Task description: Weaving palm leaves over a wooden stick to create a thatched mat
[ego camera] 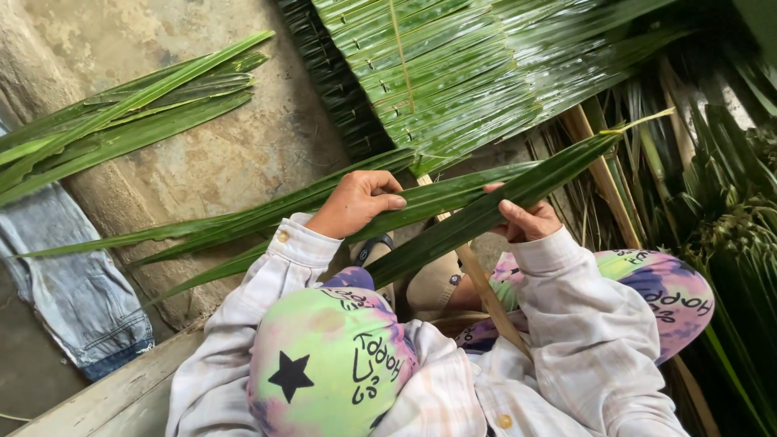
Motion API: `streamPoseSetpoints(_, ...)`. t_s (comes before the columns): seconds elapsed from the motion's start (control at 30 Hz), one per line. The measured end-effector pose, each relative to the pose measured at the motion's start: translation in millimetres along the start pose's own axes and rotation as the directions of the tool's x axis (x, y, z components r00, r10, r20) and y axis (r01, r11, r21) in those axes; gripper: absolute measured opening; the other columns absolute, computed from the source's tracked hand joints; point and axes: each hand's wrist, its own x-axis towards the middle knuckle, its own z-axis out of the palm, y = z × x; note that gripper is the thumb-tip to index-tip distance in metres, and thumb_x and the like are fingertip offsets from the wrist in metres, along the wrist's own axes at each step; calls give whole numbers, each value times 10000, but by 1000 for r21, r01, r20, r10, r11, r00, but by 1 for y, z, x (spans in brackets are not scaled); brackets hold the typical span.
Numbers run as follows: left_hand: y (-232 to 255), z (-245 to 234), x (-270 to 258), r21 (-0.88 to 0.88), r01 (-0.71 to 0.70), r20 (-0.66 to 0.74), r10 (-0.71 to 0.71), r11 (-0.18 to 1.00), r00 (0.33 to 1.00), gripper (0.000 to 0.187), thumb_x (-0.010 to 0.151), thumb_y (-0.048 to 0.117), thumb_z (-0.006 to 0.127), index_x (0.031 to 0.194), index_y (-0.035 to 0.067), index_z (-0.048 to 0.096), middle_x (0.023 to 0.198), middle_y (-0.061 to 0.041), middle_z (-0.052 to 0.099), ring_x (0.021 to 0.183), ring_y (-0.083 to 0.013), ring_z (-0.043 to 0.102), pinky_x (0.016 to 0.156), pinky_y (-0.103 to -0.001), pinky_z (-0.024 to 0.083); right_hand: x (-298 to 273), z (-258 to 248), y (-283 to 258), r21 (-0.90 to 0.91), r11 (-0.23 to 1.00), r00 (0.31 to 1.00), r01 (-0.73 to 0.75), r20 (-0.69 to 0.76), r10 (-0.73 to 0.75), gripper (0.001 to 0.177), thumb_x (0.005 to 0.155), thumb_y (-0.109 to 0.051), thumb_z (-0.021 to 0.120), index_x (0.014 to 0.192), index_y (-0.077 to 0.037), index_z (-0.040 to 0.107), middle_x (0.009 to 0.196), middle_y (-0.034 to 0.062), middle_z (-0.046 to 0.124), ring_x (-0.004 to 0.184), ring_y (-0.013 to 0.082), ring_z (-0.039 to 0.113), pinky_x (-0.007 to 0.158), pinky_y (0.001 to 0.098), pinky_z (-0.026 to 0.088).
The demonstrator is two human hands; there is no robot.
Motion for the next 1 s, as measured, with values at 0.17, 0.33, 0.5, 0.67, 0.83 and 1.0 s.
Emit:
streamPoseSetpoints(0.17, 28, 3, -12, 114, -94, 13, 93, 989, 996, 258, 768, 277, 891, 977, 180, 775, 759, -54, 763, 699, -134, 673, 699, -313, 547, 7, 0, 3, -19, 998, 995, 65, -79, -67, 361, 915, -78, 718, 1257, 35, 694, 490, 163, 582, 481, 208, 685, 777, 540, 655)
streamPoseSetpoints(0.33, 28, -15, -19, 341, 47, 68, -75, 939, 995, 369, 709, 322, 872, 1043, 241, 738, 809, -49, 777, 815, -288, 734, 765, -422, 549, 18, -19, 13, 10, 999, 989, 40, -146, -38, 312, 916, -103, 737, 1197, 31, 715, 525, 144, 595, 518, 215, 707, 745, 506, 667)
streamPoseSetpoints(0.5, 32, -5, -23, 530, 142, 12, -174, 836, 985, 411, 724, 413, 844, 1068, 252, 687, 944, -90, 775, 977, -384, 726, 856, -498, 558, 24, -40, 30, 2, 999, 992, 35, -121, -34, 325, 931, -119, 736, 1219, 30, 708, 418, 151, 502, 438, 218, 657, 789, 531, 654)
streamPoseSetpoints(0.67, 3, -12, -25, 531, 81, 121, -169, 844, 978, 460, 705, 407, 829, 1082, 204, 664, 1014, -151, 742, 1017, -441, 698, 875, -532, 528, 32, -63, 44, 44, 999, 989, -22, -147, 29, 295, 955, -76, 712, 1225, 32, 667, 1063, 217, 711, 910, 334, 762, 812, 564, 630)
streamPoseSetpoints(0.83, -44, -32, -34, 393, 94, -4, -100, 915, 995, 348, 781, 465, 810, 981, 187, 752, 890, -133, 726, 895, -363, 697, 823, -460, 521, 40, -89, 47, 35, 998, 979, -60, -191, 66, 303, 955, -89, 729, 1220, 38, 653, 1095, 208, 703, 939, 368, 748, 818, 593, 619)
streamPoseSetpoints(1.0, -127, -76, -25, 575, 205, -392, 47, 792, 919, 529, 957, 510, 696, 1393, 238, 572, 1364, -76, 534, 1265, -363, 541, 1075, -552, 415, 43, -91, 45, 22, 997, 978, -68, -197, 71, 303, 947, -83, 745, 1212, 32, 658, 1114, 226, 705, 984, 398, 744, 826, 626, 605)
